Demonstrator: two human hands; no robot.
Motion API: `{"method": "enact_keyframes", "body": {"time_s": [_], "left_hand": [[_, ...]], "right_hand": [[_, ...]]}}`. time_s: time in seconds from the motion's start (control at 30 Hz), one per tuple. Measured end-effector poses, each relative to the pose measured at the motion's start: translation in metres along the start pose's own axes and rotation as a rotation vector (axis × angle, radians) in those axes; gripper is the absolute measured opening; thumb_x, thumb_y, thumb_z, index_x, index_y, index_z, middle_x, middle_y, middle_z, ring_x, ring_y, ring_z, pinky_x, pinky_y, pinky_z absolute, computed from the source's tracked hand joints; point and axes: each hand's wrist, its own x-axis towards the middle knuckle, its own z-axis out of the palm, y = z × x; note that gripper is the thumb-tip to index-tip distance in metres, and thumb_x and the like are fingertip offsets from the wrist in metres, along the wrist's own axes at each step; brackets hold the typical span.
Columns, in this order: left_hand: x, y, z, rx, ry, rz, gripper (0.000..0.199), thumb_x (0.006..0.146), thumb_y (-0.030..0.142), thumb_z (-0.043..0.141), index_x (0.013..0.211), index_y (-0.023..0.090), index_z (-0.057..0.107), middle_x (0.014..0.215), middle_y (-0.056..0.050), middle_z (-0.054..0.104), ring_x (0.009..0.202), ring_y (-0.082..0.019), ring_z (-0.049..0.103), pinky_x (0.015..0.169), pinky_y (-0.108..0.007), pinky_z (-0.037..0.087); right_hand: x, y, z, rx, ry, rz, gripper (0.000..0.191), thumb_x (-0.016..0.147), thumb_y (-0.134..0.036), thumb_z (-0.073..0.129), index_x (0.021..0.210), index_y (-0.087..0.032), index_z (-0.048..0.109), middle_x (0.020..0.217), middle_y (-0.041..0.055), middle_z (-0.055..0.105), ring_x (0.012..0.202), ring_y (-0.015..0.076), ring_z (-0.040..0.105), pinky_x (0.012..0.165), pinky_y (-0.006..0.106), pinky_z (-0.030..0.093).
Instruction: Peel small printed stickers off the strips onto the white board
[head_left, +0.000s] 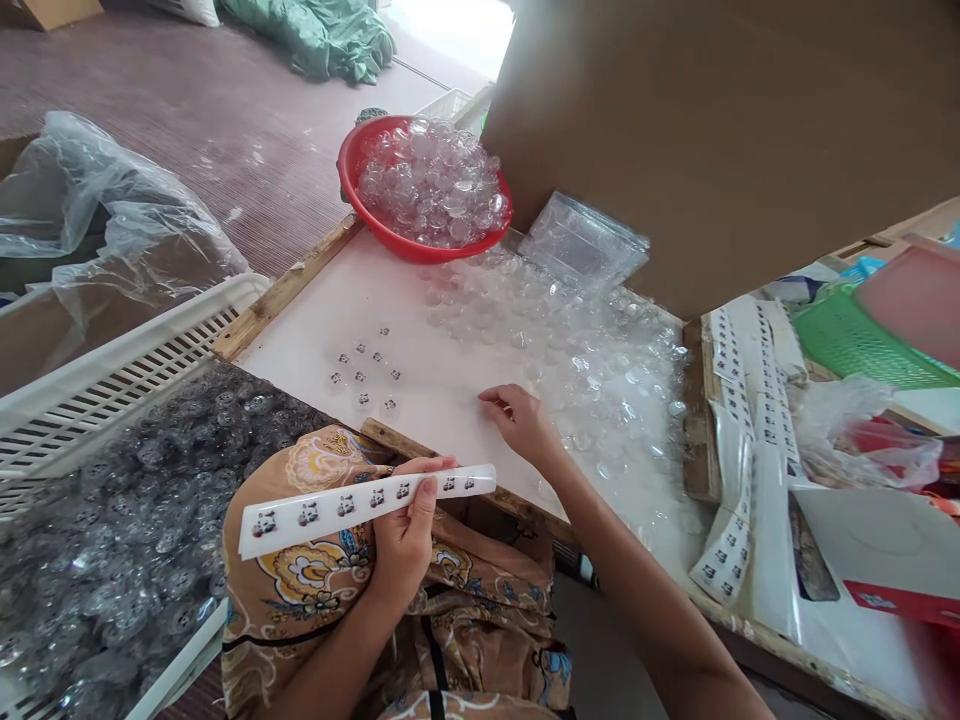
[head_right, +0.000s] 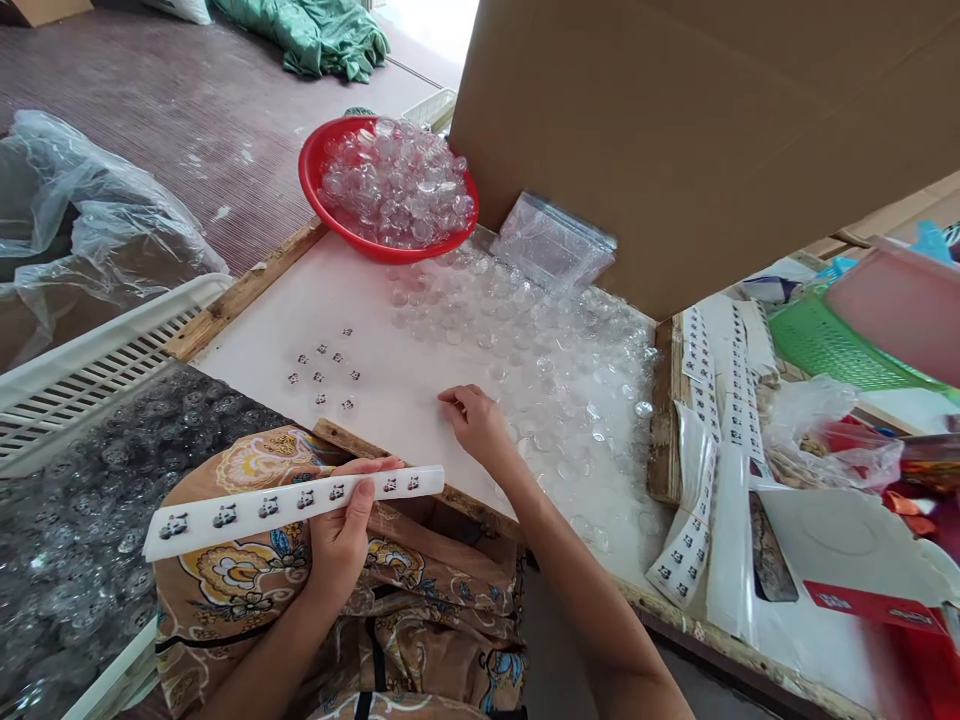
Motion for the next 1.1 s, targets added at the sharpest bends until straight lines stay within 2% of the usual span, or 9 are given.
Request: {"method": "enact_keyframes", "body": {"time_s": [0.1, 0.2, 0.3, 0.5, 0.63, 0.8, 0.9, 0.97, 1.1], "left_hand": [[0.001, 0.000, 0.000, 0.005, -0.002, 0.005, 0.021, 0.097, 0.030, 0.055, 0.110, 0.019, 0.066, 0.114, -0.010, 0.073, 0.106, -0.023, 0.069, 0.096, -0.039, 0.054], [0.001, 0.000, 0.000, 0.013, 0.002, 0.004, 0.020, 0.097, 0.030, 0.055, 0.110, 0.019, 0.066, 0.113, -0.010, 0.073, 0.107, -0.023, 0.069, 0.097, -0.039, 0.054], [0.000, -0.001, -0.001, 0.023, 0.004, -0.013, 0.021, 0.098, 0.030, 0.054, 0.111, 0.019, 0.065, 0.115, -0.009, 0.073, 0.108, -0.023, 0.068, 0.098, -0.039, 0.053], [-0.001, -0.001, 0.000, 0.002, -0.005, -0.014, 0.021, 0.098, 0.031, 0.054, 0.111, 0.020, 0.065, 0.116, -0.009, 0.072, 0.108, -0.023, 0.068, 0.097, -0.038, 0.053], [0.000, 0.001, 0.002, 0.006, 0.020, -0.021, 0.021, 0.096, 0.033, 0.056, 0.109, 0.019, 0.067, 0.112, -0.009, 0.074, 0.105, -0.022, 0.069, 0.095, -0.037, 0.055], [-0.001, -0.001, 0.001, -0.012, 0.017, -0.039, 0.022, 0.096, 0.033, 0.056, 0.110, 0.019, 0.066, 0.113, -0.010, 0.073, 0.106, -0.023, 0.069, 0.097, -0.039, 0.054], [-0.002, -0.002, 0.001, 0.004, 0.007, -0.044, 0.022, 0.097, 0.032, 0.055, 0.110, 0.019, 0.066, 0.115, -0.010, 0.072, 0.108, -0.023, 0.068, 0.098, -0.039, 0.053], [-0.001, -0.001, 0.000, 0.013, 0.002, -0.035, 0.022, 0.097, 0.032, 0.055, 0.110, 0.019, 0.066, 0.115, -0.010, 0.072, 0.108, -0.023, 0.068, 0.098, -0.039, 0.053], [0.000, -0.001, 0.000, 0.019, -0.002, -0.032, 0.022, 0.097, 0.032, 0.055, 0.111, 0.019, 0.066, 0.115, -0.010, 0.072, 0.108, -0.023, 0.068, 0.098, -0.038, 0.053]], "right_hand": [[0.009, 0.002, -0.006, -0.138, 0.106, -0.058, 0.016, 0.090, -0.022, 0.053, 0.097, -0.020, 0.068, 0.103, 0.0118, 0.066, 0.093, 0.0247, 0.062, 0.078, 0.038, 0.052], [0.028, 0.007, -0.004, -0.293, 0.195, -0.038, 0.024, 0.089, -0.016, 0.052, 0.107, -0.018, 0.068, 0.109, 0.0152, 0.065, 0.101, 0.0297, 0.059, 0.085, 0.045, 0.050], [0.035, 0.009, 0.005, -0.361, 0.150, -0.035, 0.027, 0.088, -0.012, 0.050, 0.106, -0.018, 0.069, 0.113, 0.0156, 0.065, 0.102, 0.0311, 0.057, 0.085, 0.046, 0.049], [0.025, -0.002, 0.011, -0.305, 0.085, -0.148, 0.023, 0.092, -0.015, 0.049, 0.103, -0.019, 0.069, 0.105, 0.0123, 0.067, 0.098, 0.0271, 0.057, 0.087, 0.041, 0.048], [0.050, -0.007, 0.016, -0.315, 0.104, -0.132, 0.027, 0.093, -0.013, 0.047, 0.112, -0.017, 0.066, 0.112, 0.0138, 0.065, 0.101, 0.0273, 0.057, 0.087, 0.041, 0.046], [0.079, -0.010, 0.033, -0.362, 0.119, -0.059, 0.018, 0.092, -0.016, 0.049, 0.091, -0.020, 0.067, 0.099, 0.0140, 0.063, 0.095, 0.0286, 0.054, 0.077, 0.039, 0.046], [0.077, -0.011, 0.032, -0.249, 0.142, -0.045, 0.016, 0.089, -0.015, 0.050, 0.083, -0.020, 0.063, 0.092, 0.0113, 0.063, 0.089, 0.0249, 0.055, 0.075, 0.036, 0.045], [0.074, -0.011, 0.023, -0.071, 0.102, 0.035, 0.011, 0.087, -0.019, 0.053, 0.080, -0.020, 0.061, 0.084, 0.0068, 0.063, 0.079, 0.0199, 0.056, 0.070, 0.032, 0.045], [0.078, -0.010, -0.001, 0.342, -0.173, 0.357, 0.013, 0.083, -0.026, 0.059, 0.073, -0.019, 0.059, 0.069, 0.0003, 0.061, 0.058, 0.0114, 0.050, 0.057, 0.025, 0.041]]}}
